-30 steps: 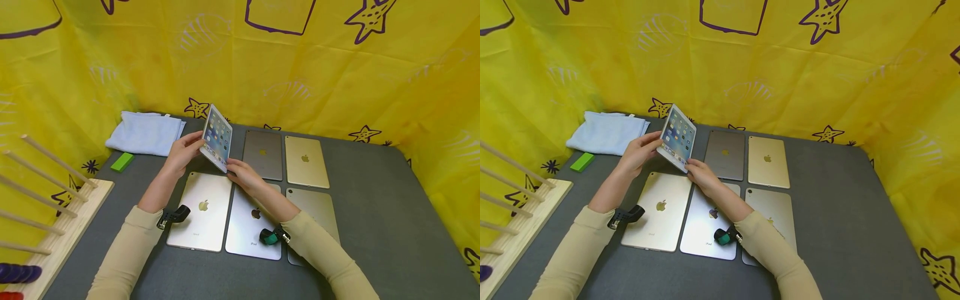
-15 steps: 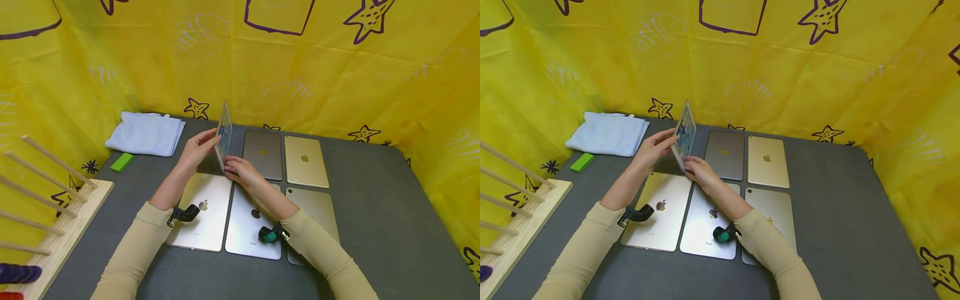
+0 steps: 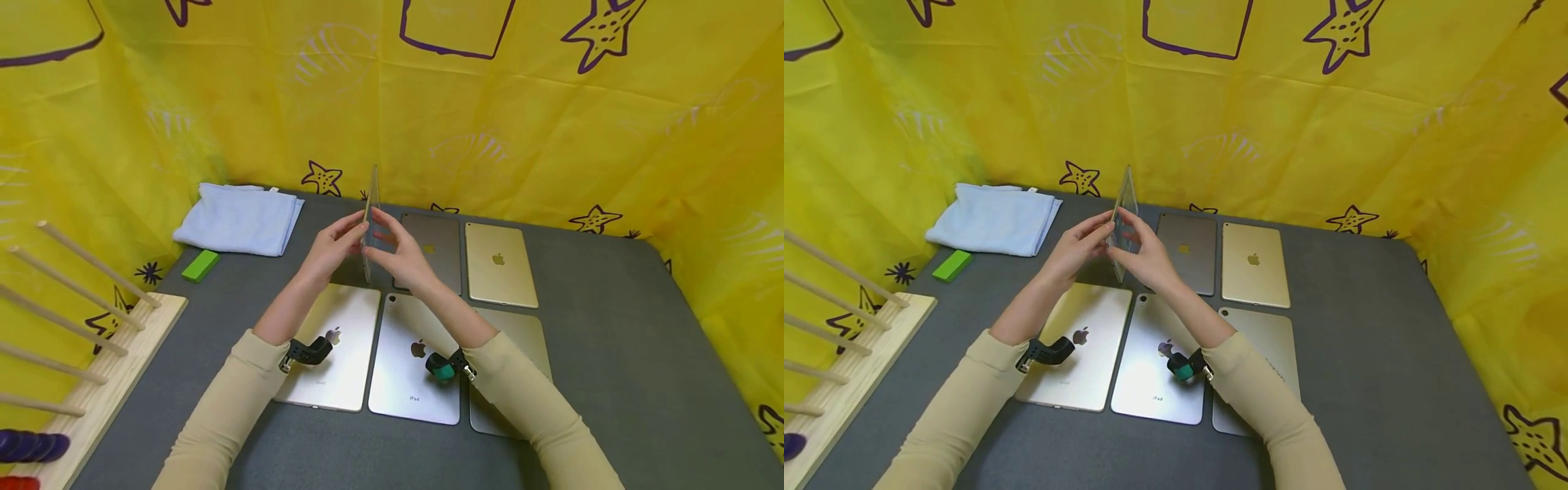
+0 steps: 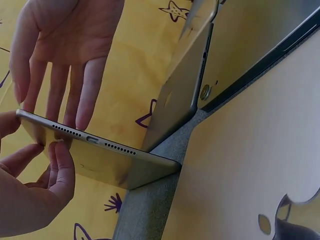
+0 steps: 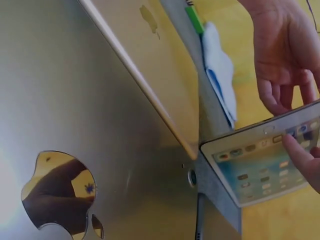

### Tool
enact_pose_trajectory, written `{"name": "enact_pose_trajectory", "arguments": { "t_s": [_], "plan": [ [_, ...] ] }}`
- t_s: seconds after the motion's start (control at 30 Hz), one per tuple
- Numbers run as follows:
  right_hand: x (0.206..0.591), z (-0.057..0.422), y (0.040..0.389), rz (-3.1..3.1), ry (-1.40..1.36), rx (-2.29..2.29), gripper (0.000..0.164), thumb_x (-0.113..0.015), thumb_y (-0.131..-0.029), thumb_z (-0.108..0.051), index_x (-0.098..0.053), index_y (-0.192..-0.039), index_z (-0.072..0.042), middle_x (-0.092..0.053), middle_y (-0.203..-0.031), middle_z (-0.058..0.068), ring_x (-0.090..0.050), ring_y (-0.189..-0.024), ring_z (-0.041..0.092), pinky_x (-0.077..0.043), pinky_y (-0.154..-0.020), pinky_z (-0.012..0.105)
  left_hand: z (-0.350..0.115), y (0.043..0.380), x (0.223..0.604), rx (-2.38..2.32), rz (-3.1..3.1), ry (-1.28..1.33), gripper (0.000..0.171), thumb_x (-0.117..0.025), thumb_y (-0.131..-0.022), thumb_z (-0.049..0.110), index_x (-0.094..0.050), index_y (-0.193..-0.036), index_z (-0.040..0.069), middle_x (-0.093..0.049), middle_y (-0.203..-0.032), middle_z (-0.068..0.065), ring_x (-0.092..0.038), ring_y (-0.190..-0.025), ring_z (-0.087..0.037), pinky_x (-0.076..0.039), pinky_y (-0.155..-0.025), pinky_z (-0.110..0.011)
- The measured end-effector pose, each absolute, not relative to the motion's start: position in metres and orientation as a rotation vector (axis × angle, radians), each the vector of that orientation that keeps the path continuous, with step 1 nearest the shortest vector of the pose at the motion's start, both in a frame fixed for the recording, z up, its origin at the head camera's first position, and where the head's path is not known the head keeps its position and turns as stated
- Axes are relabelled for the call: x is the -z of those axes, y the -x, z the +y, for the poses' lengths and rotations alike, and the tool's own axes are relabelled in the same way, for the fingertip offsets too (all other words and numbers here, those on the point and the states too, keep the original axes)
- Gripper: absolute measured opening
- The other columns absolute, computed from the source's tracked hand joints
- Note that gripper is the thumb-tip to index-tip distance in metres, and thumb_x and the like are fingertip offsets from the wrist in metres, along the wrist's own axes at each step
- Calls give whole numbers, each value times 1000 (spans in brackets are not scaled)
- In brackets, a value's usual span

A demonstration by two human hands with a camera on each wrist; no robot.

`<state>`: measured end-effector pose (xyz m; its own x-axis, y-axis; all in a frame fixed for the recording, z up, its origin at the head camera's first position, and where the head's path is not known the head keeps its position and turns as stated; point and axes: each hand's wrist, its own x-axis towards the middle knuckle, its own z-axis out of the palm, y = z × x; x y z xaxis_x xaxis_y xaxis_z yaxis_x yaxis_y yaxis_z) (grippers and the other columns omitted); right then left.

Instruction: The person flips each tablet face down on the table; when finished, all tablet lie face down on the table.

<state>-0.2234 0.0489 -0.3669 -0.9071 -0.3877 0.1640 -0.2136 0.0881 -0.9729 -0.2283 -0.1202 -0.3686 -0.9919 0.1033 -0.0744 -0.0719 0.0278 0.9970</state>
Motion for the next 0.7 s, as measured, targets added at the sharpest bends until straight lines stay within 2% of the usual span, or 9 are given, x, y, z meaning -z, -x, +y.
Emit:
{"name": "enact_pose_trajectory", "arguments": {
  "t_s": [0.23,0.33,0.5,0.7],
  "plan": [
    [364,53,225,2250,548,1917,62,-68,-92,-16,-42,-149,-21,-39,-151,-4,-48,-130,21,-48,-98,40,-114,226,372,-2076,2135,-24,47,-55,-100,34,-52,-143,14,-56,-135,-8,-57,-111,-24,-46,-100,-40],
    [364,56,225,2235,505,1956,60,-68,-93,-18,-44,-148,-22,-42,-149,-1,-50,-128,23,-48,-98,39,-114,227,378,-2035,2136,-28,45,-54,-101,32,-53,-142,12,-55,-135,-10,-56,-115,-26,-46,-101,-41],
    [364,60,226,2165,479,2043,60,-66,-93,-11,-43,-148,-17,-42,-148,6,-51,-128,27,-50,-95,38,-117,232,392,-1862,2160,-48,48,-54,-101,31,-50,-142,6,-53,-138,-14,-52,-122,-31,-44,-102,-43],
    [365,66,224,2157,409,2069,63,-67,-91,-11,-42,-149,-13,-44,-146,7,-52,-127,27,-50,-95,39,-121,233,404,-1677,2203,-92,47,-51,-102,28,-48,-141,2,-51,-140,-17,-48,-127,-31,-41,-105,-42]
  ]
}}
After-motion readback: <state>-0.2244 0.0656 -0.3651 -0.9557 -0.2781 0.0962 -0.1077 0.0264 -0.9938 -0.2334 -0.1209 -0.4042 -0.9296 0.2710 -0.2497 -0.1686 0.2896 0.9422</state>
